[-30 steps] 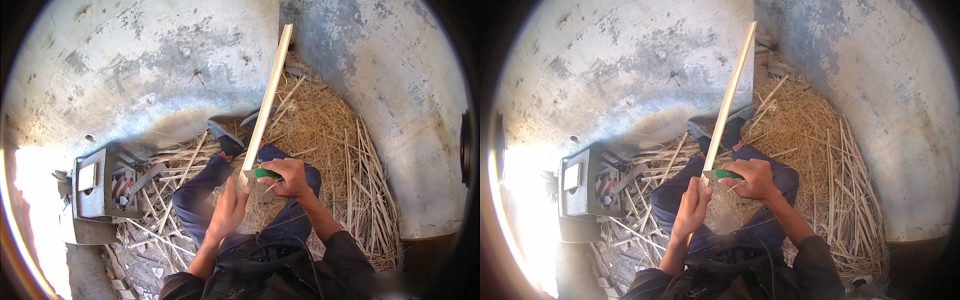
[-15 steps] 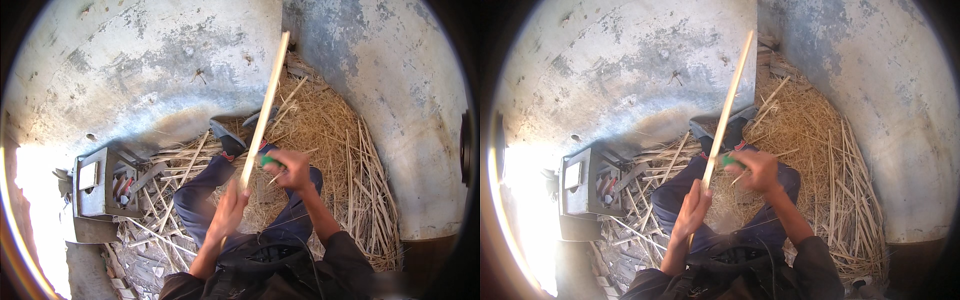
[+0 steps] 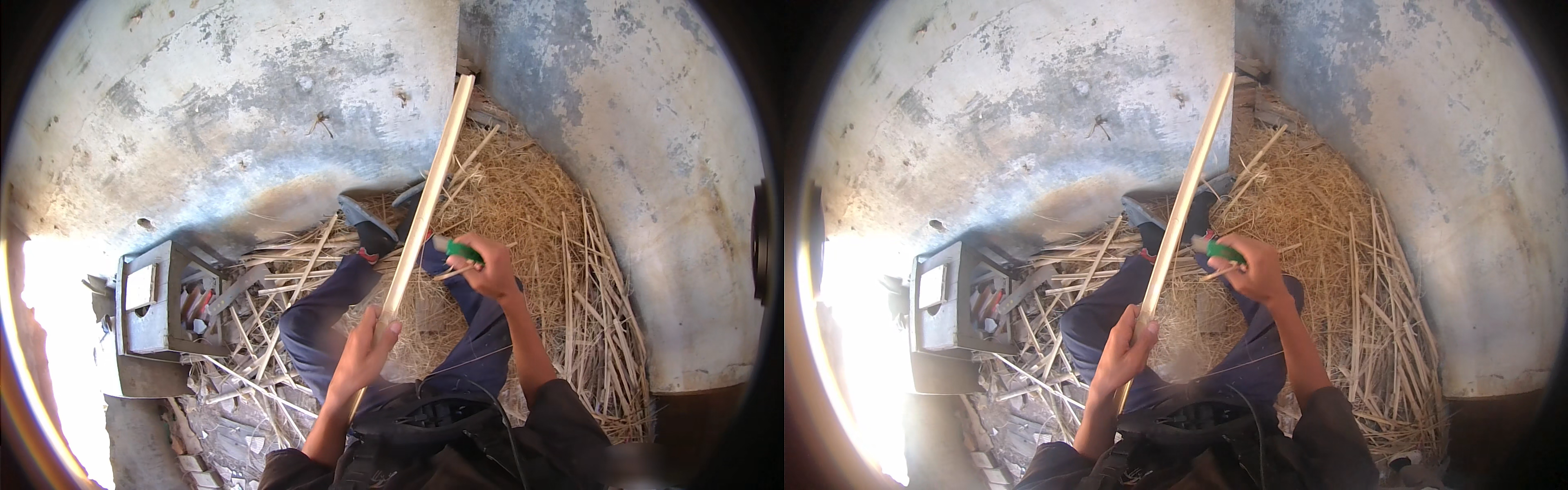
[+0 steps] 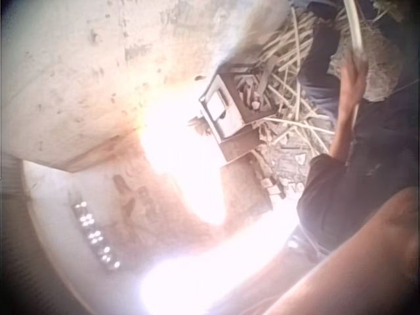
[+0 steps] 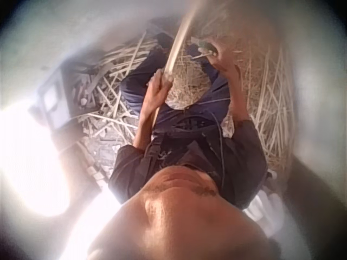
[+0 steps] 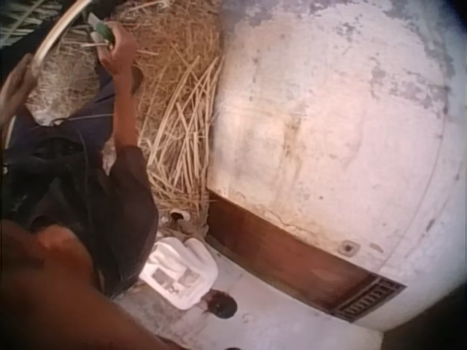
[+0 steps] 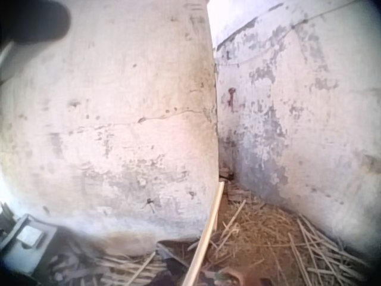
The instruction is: The person sits on the floor and uses a green utility knife to shave a long, thin bamboo stick. They hold the stick with their left hand and scrape the surface with the knife in their right hand, creating thin shavings that fall onto the floor.
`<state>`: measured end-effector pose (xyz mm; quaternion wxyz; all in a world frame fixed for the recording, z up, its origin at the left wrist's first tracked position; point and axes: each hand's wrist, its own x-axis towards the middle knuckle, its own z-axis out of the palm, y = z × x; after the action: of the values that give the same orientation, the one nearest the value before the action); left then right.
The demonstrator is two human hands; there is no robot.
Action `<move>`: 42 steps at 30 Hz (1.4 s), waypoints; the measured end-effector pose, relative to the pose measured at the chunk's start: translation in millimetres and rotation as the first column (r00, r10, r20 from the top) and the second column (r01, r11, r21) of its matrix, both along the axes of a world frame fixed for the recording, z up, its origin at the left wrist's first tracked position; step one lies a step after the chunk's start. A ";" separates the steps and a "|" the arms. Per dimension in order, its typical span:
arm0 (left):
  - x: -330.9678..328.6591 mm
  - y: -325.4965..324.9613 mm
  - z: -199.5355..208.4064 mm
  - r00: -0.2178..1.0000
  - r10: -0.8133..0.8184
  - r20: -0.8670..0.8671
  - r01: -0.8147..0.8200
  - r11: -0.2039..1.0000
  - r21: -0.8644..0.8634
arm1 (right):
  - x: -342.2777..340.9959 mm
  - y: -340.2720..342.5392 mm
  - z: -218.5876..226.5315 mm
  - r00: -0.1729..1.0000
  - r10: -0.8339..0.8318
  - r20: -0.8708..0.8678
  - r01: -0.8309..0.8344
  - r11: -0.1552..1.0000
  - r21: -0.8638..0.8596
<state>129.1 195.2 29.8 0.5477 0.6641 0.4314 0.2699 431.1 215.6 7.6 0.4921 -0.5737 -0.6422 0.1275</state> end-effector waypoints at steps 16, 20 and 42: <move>5.4 -6.1 12.6 0.999 -0.027 -0.041 0.029 0.998 0.052 | -18.0 3.8 15.1 0.998 0.067 -0.023 -0.064 0.992 0.110; 0.8 -12.1 11.3 0.998 -0.054 -0.037 0.054 0.998 -0.012 | -4.1 8.8 25.9 0.999 0.045 -0.009 -0.044 0.990 0.138; -30.7 -22.0 -7.3 0.992 -0.098 -0.080 0.095 0.995 -0.038 | 31.9 57.1 14.8 0.994 -0.084 0.071 0.078 0.992 0.095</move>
<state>98.4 173.2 22.5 0.5533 0.6853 0.4254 0.2080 463.0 272.7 22.4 0.4983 -0.5805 -0.6415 0.0563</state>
